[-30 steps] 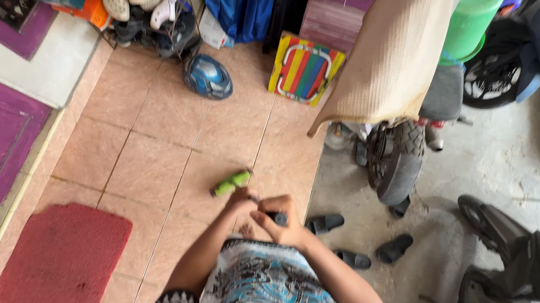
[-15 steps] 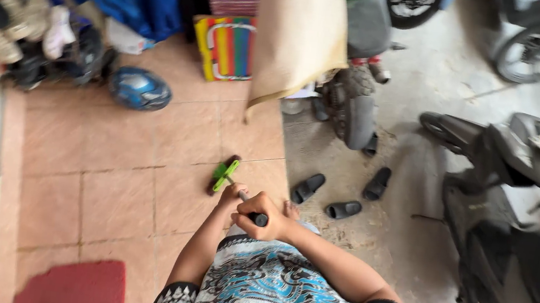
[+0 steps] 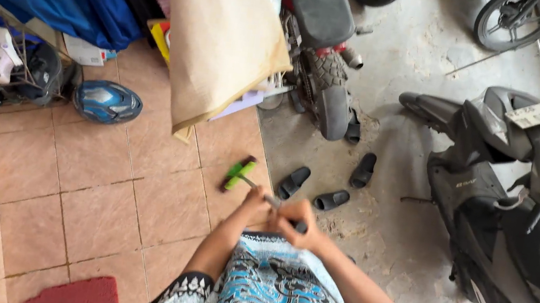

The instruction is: The person sweeps a tiled floor with a green broom in a cluttered area. They move the broom back and forth to gather debris near a purple door and a motorcycle.

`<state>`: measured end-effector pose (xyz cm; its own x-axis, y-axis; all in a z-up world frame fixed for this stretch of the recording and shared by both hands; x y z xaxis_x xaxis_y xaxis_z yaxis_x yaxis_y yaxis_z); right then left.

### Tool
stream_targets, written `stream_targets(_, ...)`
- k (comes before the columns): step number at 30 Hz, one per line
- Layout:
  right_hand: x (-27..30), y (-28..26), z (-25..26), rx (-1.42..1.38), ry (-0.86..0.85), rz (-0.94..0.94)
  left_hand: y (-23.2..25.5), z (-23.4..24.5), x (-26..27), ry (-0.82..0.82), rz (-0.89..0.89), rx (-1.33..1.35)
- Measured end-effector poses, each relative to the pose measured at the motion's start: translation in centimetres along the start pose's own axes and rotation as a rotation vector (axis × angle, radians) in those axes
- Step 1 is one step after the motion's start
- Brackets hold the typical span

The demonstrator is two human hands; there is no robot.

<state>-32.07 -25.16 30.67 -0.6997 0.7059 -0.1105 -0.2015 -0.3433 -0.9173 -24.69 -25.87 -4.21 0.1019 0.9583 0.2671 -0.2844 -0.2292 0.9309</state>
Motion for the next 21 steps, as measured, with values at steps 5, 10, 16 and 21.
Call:
stream_targets(5,0.8,-2.7,-4.2,0.185,-0.171,0.176,5.3,-1.2,2.6,0.125,-0.400,0.125)
stream_targets(10,-0.2,-2.7,-5.8,0.128,-0.222,0.235,5.2,-0.3,3.5,0.107,-0.018,0.124)
stream_targets(16,-0.9,-3.8,-7.0,-0.116,-0.332,0.439,17.0,3.2,9.7,0.686,-0.424,0.399)
stream_targets(21,-0.3,-3.2,-9.1,-0.083,-0.453,0.457,12.7,4.1,10.5,0.787,-0.446,0.410)
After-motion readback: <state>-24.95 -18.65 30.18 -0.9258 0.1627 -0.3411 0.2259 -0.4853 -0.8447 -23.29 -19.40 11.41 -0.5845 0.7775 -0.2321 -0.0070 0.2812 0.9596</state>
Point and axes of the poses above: each hand's wrist, its own x-axis away from the middle knuckle, its own z-axis out of the back of the hand, y = z × x, the point moved 9 cm from there along -x, towards the middle knuckle, and after that the axes turned 14 degrees about x, right-handed, at the moved point
